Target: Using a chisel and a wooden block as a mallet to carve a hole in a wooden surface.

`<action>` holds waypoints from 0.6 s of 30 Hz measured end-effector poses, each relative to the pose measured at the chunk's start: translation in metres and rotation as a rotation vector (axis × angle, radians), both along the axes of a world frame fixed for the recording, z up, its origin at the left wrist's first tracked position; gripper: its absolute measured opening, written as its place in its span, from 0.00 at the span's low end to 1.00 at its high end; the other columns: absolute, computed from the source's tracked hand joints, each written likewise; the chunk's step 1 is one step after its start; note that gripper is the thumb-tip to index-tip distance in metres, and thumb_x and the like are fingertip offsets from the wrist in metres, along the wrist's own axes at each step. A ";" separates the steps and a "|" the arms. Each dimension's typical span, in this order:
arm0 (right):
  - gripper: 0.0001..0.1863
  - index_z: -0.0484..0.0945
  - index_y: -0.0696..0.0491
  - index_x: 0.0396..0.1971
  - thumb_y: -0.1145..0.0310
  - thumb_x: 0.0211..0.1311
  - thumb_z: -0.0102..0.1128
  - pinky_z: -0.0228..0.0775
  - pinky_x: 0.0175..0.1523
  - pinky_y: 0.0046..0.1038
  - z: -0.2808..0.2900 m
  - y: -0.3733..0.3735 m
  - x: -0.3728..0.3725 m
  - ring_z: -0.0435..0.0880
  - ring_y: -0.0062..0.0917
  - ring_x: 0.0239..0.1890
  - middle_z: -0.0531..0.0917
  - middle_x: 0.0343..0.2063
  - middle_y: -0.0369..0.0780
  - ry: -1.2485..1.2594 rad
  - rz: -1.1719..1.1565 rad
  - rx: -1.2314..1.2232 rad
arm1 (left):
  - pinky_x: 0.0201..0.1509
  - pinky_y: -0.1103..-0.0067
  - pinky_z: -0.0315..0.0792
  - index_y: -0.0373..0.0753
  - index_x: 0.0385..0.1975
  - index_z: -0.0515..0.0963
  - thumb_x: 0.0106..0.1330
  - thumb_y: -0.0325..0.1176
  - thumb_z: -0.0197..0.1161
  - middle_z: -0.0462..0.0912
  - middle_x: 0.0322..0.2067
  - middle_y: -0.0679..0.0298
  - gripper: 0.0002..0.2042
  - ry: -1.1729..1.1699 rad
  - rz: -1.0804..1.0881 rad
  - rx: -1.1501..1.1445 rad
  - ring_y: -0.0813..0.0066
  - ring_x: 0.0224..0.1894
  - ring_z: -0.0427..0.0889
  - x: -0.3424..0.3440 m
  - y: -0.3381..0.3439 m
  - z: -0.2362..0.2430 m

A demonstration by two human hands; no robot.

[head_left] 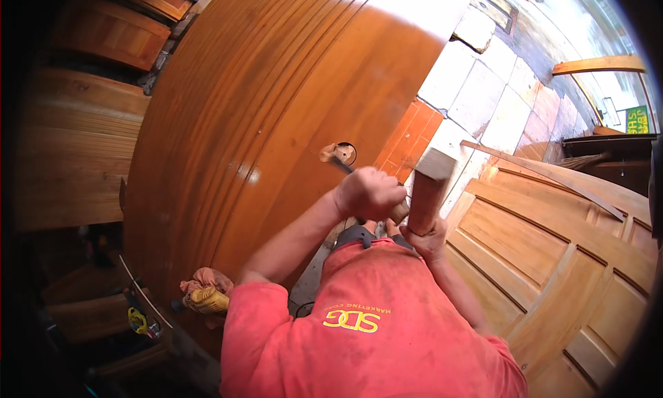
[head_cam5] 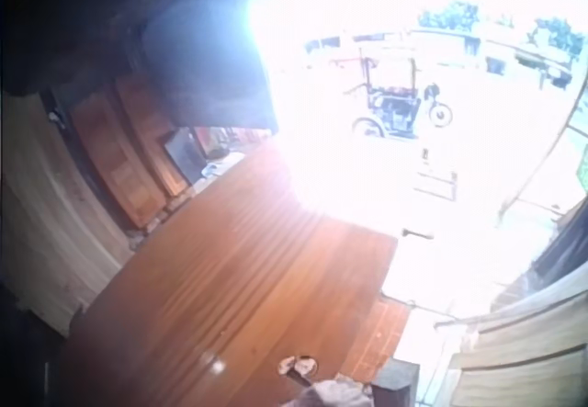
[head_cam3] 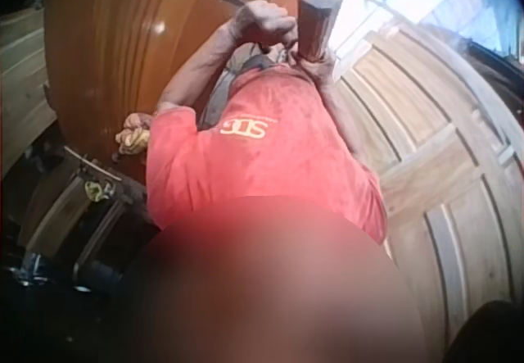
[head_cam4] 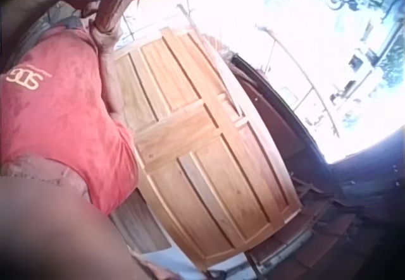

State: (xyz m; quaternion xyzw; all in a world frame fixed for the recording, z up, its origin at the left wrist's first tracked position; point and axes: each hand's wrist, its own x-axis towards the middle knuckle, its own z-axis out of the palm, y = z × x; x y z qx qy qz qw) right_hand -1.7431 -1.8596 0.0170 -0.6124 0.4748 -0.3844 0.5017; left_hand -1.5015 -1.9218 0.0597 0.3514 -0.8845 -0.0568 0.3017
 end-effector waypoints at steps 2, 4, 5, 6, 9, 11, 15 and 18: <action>0.17 0.86 0.56 0.33 0.66 0.45 0.85 0.79 0.37 0.29 0.030 -0.004 -0.002 0.85 0.16 0.30 0.87 0.27 0.32 -0.171 -0.113 0.135 | 0.21 0.77 0.63 0.46 0.22 0.70 0.55 0.33 0.65 0.67 0.18 0.71 0.09 -0.042 0.091 -0.183 0.76 0.17 0.72 0.000 0.022 0.043; 0.23 0.79 0.58 0.46 0.77 0.50 0.78 0.76 0.35 0.27 -0.041 0.008 -0.049 0.82 0.21 0.29 0.82 0.27 0.36 -0.148 -0.134 0.113 | 0.21 0.76 0.62 0.45 0.24 0.73 0.58 0.32 0.65 0.64 0.18 0.72 0.06 -0.067 0.147 -0.165 0.78 0.19 0.71 0.004 0.043 0.064; 0.22 0.79 0.58 0.47 0.77 0.51 0.76 0.76 0.35 0.27 -0.031 0.005 -0.049 0.82 0.22 0.29 0.82 0.27 0.37 -0.180 -0.175 0.142 | 0.21 0.73 0.60 0.47 0.26 0.75 0.59 0.33 0.67 0.66 0.18 0.71 0.06 -0.056 0.222 -0.131 0.75 0.18 0.71 0.004 0.054 0.066; 0.22 0.78 0.58 0.48 0.78 0.52 0.74 0.76 0.35 0.27 -0.013 -0.001 -0.047 0.81 0.22 0.29 0.82 0.28 0.38 -0.214 -0.215 0.170 | 0.21 0.73 0.60 0.47 0.26 0.75 0.59 0.33 0.67 0.66 0.18 0.71 0.06 -0.054 0.233 -0.134 0.75 0.18 0.71 0.005 0.065 0.068; 0.25 0.79 0.58 0.47 0.77 0.47 0.77 0.76 0.29 0.26 0.021 -0.015 -0.045 0.81 0.23 0.23 0.82 0.25 0.39 -0.354 -0.244 0.173 | 0.21 0.72 0.62 0.45 0.27 0.78 0.59 0.30 0.70 0.68 0.18 0.69 0.06 0.020 0.407 0.040 0.70 0.17 0.71 0.011 0.083 0.087; 0.29 0.77 0.58 0.51 0.70 0.49 0.81 0.78 0.30 0.29 0.018 -0.023 -0.047 0.84 0.26 0.29 0.82 0.27 0.41 -0.387 -0.192 0.022 | 0.21 0.71 0.64 0.45 0.26 0.77 0.59 0.31 0.71 0.69 0.18 0.68 0.07 0.079 0.508 0.031 0.69 0.17 0.72 0.014 0.084 0.089; 0.46 0.66 0.59 0.67 0.62 0.52 0.84 0.80 0.30 0.32 0.055 -0.051 -0.020 0.84 0.29 0.31 0.80 0.31 0.42 -0.560 -0.219 0.067 | 0.23 0.70 0.69 0.43 0.27 0.77 0.61 0.35 0.73 0.70 0.19 0.66 0.10 0.083 0.697 0.058 0.67 0.19 0.75 0.023 0.088 0.086; 0.53 0.57 0.58 0.72 0.59 0.53 0.84 0.82 0.30 0.34 0.065 -0.091 -0.027 0.84 0.29 0.30 0.77 0.32 0.41 -0.632 -0.091 0.237 | 0.23 0.70 0.68 0.42 0.30 0.78 0.64 0.38 0.74 0.70 0.20 0.65 0.11 0.064 0.820 0.033 0.68 0.20 0.75 0.026 0.078 0.089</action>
